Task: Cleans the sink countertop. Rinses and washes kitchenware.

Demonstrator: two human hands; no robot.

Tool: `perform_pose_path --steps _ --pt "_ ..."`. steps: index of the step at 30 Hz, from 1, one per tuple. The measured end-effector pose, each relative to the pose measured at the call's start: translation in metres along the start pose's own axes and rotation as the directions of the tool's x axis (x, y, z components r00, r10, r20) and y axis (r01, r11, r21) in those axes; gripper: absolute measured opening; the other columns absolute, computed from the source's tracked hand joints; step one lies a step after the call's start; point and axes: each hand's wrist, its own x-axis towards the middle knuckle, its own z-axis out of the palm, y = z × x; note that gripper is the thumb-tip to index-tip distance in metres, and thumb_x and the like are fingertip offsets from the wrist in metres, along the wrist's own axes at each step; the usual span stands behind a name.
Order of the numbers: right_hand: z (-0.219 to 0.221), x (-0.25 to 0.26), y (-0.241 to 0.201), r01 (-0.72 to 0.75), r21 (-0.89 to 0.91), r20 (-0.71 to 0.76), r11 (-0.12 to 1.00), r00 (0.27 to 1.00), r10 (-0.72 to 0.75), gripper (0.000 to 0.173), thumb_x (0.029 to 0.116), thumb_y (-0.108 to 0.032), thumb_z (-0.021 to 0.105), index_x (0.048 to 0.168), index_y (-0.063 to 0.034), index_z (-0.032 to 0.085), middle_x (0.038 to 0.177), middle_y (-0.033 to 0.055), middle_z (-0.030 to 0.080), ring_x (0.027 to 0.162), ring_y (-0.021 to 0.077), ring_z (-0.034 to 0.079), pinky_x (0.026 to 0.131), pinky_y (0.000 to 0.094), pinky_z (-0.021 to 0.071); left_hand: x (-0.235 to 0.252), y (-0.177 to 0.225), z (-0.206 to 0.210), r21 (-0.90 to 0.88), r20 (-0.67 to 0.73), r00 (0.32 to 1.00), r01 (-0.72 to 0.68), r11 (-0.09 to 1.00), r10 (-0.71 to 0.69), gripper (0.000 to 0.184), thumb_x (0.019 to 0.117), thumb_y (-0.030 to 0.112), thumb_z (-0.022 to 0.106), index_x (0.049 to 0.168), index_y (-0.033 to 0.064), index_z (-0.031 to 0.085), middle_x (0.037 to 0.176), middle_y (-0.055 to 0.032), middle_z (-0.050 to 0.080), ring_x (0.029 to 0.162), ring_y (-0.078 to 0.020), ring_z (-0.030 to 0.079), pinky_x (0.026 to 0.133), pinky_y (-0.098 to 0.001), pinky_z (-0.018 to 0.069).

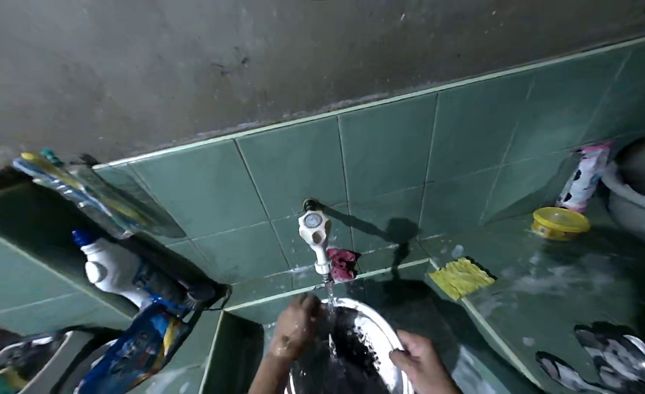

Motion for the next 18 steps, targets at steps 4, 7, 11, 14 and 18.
perform_pose_path --steps 4,7,11,14,18 --pt "-0.018 0.022 -0.009 -0.119 -0.235 0.161 0.965 0.974 0.160 0.009 0.0869 -0.001 0.061 0.091 0.0060 0.065 0.079 0.0121 0.063 0.072 0.0198 0.062 0.069 0.0403 0.0523 -0.007 0.004 -0.002 0.014 -0.021 1.000 -0.016 1.000 0.017 0.033 0.1071 0.019 0.050 0.118 -0.0071 0.067 0.122 -0.0266 0.067 0.115 -0.0404 0.066 0.100 -0.0518 0.0515" --pt "-0.012 0.043 -0.031 -0.014 -0.419 0.252 0.908 0.959 0.131 0.011 0.0924 -0.005 0.058 0.090 0.0048 0.061 0.076 0.0115 0.055 0.071 0.0219 0.053 0.067 0.0407 0.0452 -0.003 0.017 0.003 0.061 -0.069 0.978 -0.192 0.979 0.196 0.029 0.1044 0.017 0.054 0.111 -0.0074 0.069 0.115 -0.0267 0.069 0.113 -0.0432 0.066 0.096 -0.0532 0.0534" --pt "0.006 0.042 -0.033 0.087 -0.433 0.413 0.897 0.904 0.112 0.014 0.0939 -0.005 0.057 0.095 0.0076 0.063 0.080 0.0173 0.059 0.074 0.0271 0.057 0.070 0.0448 0.0474 -0.005 0.016 0.018 0.198 -0.114 0.877 -0.441 0.876 0.467 0.019 0.0961 0.014 0.066 0.100 -0.0033 0.072 0.103 -0.0219 0.072 0.104 -0.0418 0.069 0.087 -0.0546 0.0572" --pt "0.007 0.040 -0.018 0.103 -0.395 0.389 0.913 0.919 0.065 0.019 0.0971 -0.008 0.057 0.096 0.0092 0.065 0.082 0.0194 0.062 0.077 0.0281 0.059 0.073 0.0450 0.0490 -0.004 0.021 0.024 0.203 -0.063 0.841 -0.517 0.832 0.538 0.016 0.0964 0.012 0.065 0.099 -0.0011 0.073 0.101 -0.0201 0.072 0.103 -0.0394 0.070 0.085 -0.0531 0.0582" --pt "-0.006 0.032 -0.010 0.033 -0.301 0.275 0.953 0.960 0.054 0.009 0.0890 -0.001 0.059 0.090 0.0068 0.064 0.075 0.0124 0.060 0.070 0.0200 0.058 0.067 0.0403 0.0494 -0.005 0.008 0.017 -0.001 -0.011 0.990 -0.138 0.990 0.137 0.030 0.1039 0.018 0.055 0.114 -0.0069 0.069 0.120 -0.0268 0.067 0.119 -0.0443 0.062 0.101 -0.0540 0.0498"
